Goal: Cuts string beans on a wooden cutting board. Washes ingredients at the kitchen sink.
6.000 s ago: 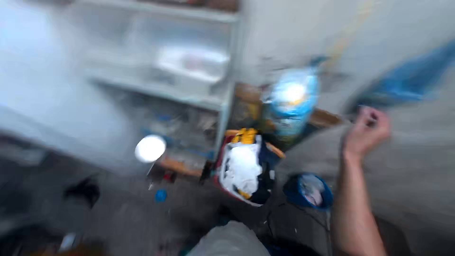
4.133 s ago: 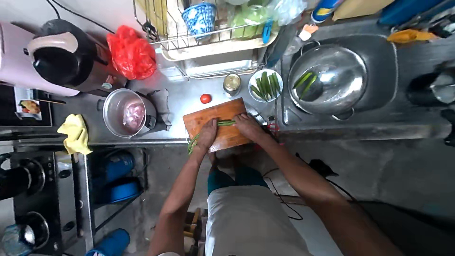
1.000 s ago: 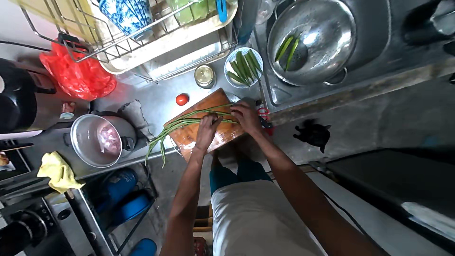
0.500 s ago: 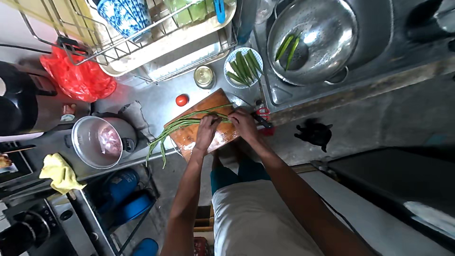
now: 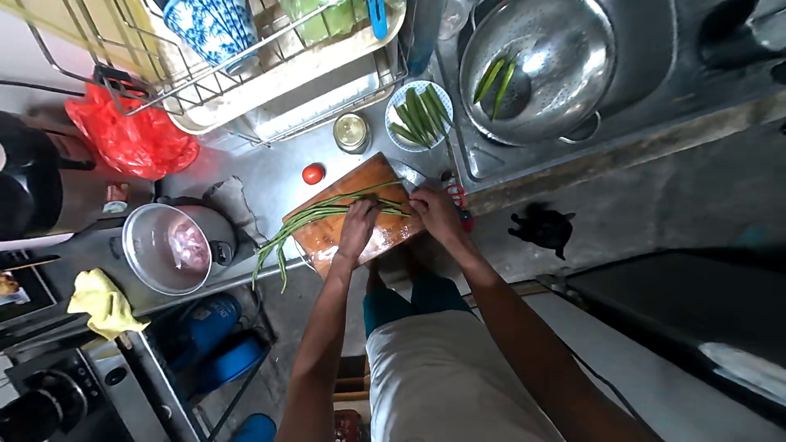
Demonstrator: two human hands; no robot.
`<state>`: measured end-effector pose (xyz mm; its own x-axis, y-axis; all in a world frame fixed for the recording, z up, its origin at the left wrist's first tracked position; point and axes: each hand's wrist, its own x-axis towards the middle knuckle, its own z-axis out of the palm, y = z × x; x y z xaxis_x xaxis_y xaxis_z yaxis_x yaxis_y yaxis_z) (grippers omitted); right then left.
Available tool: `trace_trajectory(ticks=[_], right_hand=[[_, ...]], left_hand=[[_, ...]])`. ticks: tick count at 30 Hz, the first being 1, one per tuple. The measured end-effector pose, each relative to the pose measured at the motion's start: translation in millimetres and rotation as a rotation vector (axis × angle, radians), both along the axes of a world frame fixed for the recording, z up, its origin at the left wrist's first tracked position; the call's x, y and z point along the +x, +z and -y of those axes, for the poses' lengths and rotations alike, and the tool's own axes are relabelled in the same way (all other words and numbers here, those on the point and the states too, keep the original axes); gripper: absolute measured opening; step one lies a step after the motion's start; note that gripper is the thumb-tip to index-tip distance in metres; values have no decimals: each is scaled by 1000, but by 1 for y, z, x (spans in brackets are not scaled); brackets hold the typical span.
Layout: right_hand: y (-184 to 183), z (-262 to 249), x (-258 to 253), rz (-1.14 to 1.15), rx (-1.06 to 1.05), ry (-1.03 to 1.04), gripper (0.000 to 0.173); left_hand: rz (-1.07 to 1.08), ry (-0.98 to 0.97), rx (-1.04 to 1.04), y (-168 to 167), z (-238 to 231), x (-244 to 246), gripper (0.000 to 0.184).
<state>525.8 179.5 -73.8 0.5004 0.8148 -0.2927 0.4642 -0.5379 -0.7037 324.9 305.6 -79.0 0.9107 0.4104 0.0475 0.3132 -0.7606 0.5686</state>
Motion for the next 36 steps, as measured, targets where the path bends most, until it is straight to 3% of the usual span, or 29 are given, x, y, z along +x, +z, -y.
trace_trajectory(ticks=[4, 12, 22, 28, 36], right_hand=[[3, 10, -25, -148, -26, -94, 22], [-18, 7, -51, -180, 41, -231, 34], [-7, 1, -48, -101, -3, -266, 23], [-6, 1, -53, -121, 27, -295, 37], [-12, -1, -58, -166, -1, -340, 34]], left_hand=[[-13, 5, 4, -7, -4, 3, 23], [-50, -44, -14, 4, -8, 6, 17], [-20, -48, -13, 0, -1, 11, 19], [-24, 1, -1, -9, -1, 13, 24], [-24, -43, 88, -18, -3, 8, 31]])
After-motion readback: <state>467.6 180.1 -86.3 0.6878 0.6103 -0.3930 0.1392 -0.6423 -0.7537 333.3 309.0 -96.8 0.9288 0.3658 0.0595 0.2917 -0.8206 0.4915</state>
